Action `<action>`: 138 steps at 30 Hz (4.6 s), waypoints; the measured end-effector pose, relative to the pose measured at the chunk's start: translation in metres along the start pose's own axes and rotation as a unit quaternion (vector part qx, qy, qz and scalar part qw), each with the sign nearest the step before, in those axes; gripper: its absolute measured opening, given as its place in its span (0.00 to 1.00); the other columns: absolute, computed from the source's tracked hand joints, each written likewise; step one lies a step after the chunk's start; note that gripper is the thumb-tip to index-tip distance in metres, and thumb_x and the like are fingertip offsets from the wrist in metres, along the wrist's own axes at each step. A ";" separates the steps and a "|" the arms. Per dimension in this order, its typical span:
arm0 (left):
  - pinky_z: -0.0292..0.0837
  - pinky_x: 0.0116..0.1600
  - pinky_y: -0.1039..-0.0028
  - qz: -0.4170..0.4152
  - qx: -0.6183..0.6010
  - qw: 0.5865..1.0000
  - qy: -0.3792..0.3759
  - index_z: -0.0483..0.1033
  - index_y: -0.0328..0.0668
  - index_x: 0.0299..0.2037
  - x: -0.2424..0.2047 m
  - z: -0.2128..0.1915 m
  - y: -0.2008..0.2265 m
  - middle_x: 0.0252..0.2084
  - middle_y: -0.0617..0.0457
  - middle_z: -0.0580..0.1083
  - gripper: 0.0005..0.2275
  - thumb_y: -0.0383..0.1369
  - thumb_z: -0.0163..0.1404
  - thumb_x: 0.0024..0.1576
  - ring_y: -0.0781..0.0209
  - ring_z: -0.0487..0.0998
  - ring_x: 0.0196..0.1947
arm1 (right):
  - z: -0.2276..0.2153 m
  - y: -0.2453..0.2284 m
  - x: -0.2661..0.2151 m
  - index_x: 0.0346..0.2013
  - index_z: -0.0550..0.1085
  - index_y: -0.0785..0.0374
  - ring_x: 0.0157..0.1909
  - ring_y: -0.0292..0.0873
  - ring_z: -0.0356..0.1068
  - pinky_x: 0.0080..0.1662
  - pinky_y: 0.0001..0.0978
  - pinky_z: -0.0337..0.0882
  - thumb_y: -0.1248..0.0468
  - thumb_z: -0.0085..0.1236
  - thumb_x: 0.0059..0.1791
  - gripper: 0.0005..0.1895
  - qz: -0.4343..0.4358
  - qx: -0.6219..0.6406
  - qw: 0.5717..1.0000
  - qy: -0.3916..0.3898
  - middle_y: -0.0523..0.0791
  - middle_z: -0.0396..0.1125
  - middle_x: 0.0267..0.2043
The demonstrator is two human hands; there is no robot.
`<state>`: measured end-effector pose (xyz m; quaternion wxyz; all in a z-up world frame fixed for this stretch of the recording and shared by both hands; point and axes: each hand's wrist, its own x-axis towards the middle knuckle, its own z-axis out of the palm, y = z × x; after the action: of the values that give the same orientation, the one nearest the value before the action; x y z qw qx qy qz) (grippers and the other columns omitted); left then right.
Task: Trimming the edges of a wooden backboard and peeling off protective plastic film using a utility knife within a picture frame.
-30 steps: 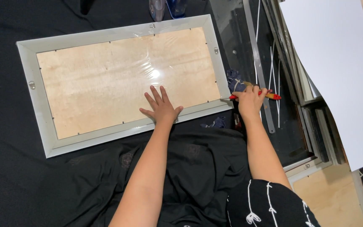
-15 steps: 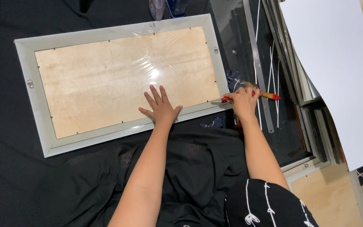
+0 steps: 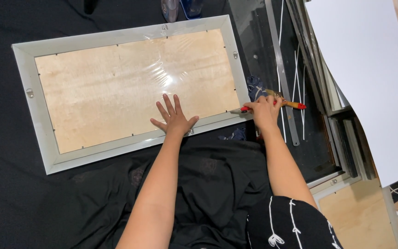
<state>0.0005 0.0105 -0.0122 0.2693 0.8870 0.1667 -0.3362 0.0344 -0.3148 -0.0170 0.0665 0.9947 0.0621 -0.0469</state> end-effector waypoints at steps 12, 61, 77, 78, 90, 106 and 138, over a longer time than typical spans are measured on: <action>0.17 0.61 0.18 -0.002 0.012 0.999 0.029 0.26 0.55 0.77 -0.003 0.001 0.004 0.78 0.52 0.18 0.48 0.61 0.46 0.56 0.42 0.14 0.75 | -0.024 0.006 -0.006 0.45 0.80 0.24 0.56 0.47 0.61 0.65 0.55 0.43 0.47 0.61 0.50 0.09 0.067 0.000 0.998 0.004 0.40 0.68 0.40; 0.18 0.65 0.23 0.085 0.134 0.987 0.015 0.34 0.68 0.77 -0.003 0.015 0.076 0.79 0.53 0.23 0.35 0.59 0.35 0.63 0.50 0.20 0.78 | -0.009 -0.012 0.001 0.48 0.80 0.23 0.60 0.47 0.58 0.66 0.51 0.40 0.47 0.56 0.52 0.12 0.086 0.061 0.986 -0.130 0.43 0.68 0.44; 0.21 0.67 0.25 0.116 0.196 0.971 0.075 0.48 0.49 0.75 -0.010 0.004 0.104 0.80 0.46 0.31 0.39 0.62 0.39 0.59 0.46 0.27 0.79 | -0.028 -0.022 0.007 0.52 0.78 0.20 0.64 0.48 0.58 0.67 0.55 0.42 0.48 0.57 0.53 0.14 0.112 0.073 0.967 -0.215 0.43 0.70 0.51; 0.23 0.67 0.24 0.121 0.184 0.972 0.080 0.50 0.46 0.74 -0.007 0.008 0.104 0.80 0.45 0.32 0.40 0.63 0.41 0.58 0.45 0.29 0.79 | -0.024 -0.024 0.006 0.51 0.78 0.19 0.64 0.49 0.59 0.67 0.56 0.42 0.48 0.57 0.52 0.14 0.109 0.066 0.967 -0.221 0.43 0.70 0.51; 0.28 0.64 0.18 0.130 0.132 0.978 0.095 0.55 0.43 0.71 0.004 0.013 0.099 0.80 0.42 0.34 0.32 0.53 0.46 0.62 0.41 0.32 0.79 | -0.039 -0.018 -0.001 0.53 0.78 0.25 0.64 0.52 0.56 0.66 0.58 0.42 0.53 0.57 0.54 0.15 0.187 0.132 0.964 -0.137 0.46 0.69 0.47; 0.40 0.72 0.36 0.092 0.059 0.957 0.270 0.62 0.41 0.69 -0.022 -0.055 -0.149 0.77 0.38 0.50 0.29 0.48 0.49 0.61 0.40 0.48 0.77 | -0.007 -0.019 0.010 0.65 0.71 0.50 0.60 0.65 0.68 0.60 0.60 0.65 0.47 0.44 0.61 0.22 0.235 0.284 0.929 -0.023 0.58 0.71 0.56; 0.21 0.70 0.32 -0.055 -0.121 0.943 0.306 0.46 0.36 0.74 -0.117 -0.105 -0.234 0.78 0.40 0.33 0.35 0.44 0.49 0.62 0.38 0.27 0.76 | -0.113 -0.160 -0.067 0.61 0.72 0.63 0.53 0.65 0.74 0.55 0.56 0.70 0.52 0.47 0.58 0.23 -0.023 0.271 0.954 -0.125 0.56 0.76 0.41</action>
<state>-0.1420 0.2463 0.0485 0.2914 0.8973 0.3292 -0.0404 -0.0425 -0.1497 0.0809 -0.1999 0.9599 0.0611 -0.1870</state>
